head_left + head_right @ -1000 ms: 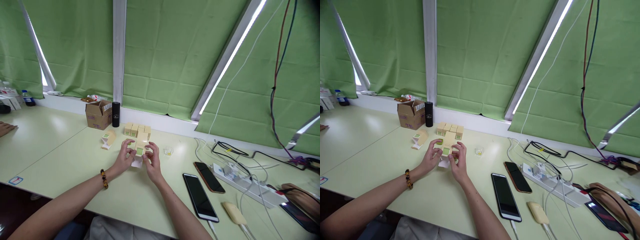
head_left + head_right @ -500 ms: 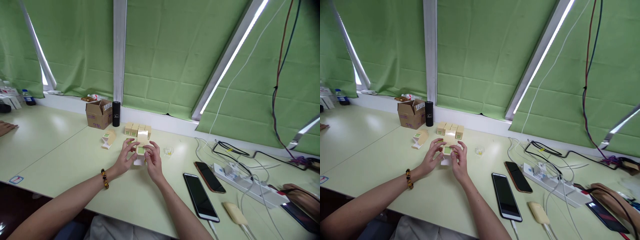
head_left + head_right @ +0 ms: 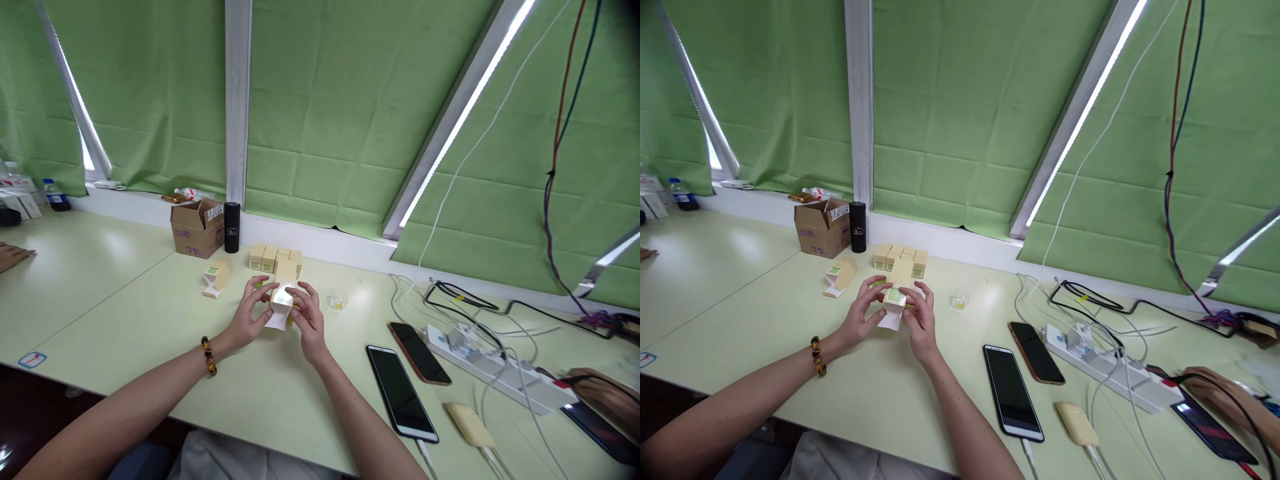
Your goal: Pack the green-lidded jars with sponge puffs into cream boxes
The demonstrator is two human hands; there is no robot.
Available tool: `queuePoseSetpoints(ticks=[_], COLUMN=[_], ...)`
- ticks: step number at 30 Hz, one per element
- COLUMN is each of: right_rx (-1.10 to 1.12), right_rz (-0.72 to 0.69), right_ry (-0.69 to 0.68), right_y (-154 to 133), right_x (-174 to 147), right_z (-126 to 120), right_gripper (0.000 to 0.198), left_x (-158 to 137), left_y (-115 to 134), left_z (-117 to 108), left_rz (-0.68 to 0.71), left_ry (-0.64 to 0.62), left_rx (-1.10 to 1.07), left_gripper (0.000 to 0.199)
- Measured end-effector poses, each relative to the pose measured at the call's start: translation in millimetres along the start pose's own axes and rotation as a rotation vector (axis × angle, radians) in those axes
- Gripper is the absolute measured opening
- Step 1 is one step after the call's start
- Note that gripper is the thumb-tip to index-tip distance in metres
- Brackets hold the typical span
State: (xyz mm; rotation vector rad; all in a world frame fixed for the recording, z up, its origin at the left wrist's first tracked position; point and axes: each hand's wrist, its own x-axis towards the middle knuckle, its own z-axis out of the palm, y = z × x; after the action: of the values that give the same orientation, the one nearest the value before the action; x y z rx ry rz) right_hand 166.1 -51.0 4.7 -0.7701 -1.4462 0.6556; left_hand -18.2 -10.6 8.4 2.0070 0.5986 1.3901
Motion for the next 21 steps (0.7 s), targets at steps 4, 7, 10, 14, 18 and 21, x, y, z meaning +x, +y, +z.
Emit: queuePoseSetpoints(ticks=[4, 7, 10, 14, 18, 21], right_rx=[0.029, 0.075, 0.123, 0.162, 0.170, 0.155], right_rz=[-0.001, 0.033, 0.076, 0.126, 0.157, 0.165], right_ry=[-0.015, -0.029, -0.038, -0.038, -0.025, -0.005], right_y=[4.7, 6.7, 6.8, 6.8, 7.6, 8.7], right_x=[1.2, 2.8, 4.3, 4.9, 4.8, 5.1], right_z=[-0.7, -1.2, -1.8, -2.1, -1.3, -0.4], right_gripper=[0.043, 0.046, 0.048, 0.047, 0.044, 0.042], left_x=[0.4, 1.1, 1.8, 2.6, 2.7, 2.0], left_y=[-4.2, -6.3, -6.9, -5.9, -5.2, -5.4], left_z=[1.3, 2.7, 4.4, 6.5, 8.1, 8.8], left_rz=[-0.012, -0.023, -0.053, -0.098, -0.121, -0.134], left_ry=[0.020, 0.053, 0.068, 0.074, 0.083, 0.081], left_rx=[0.022, 0.025, 0.010, 0.012, 0.009, 0.008], left_gripper=[0.046, 0.045, 0.043, 0.040, 0.039, 0.039])
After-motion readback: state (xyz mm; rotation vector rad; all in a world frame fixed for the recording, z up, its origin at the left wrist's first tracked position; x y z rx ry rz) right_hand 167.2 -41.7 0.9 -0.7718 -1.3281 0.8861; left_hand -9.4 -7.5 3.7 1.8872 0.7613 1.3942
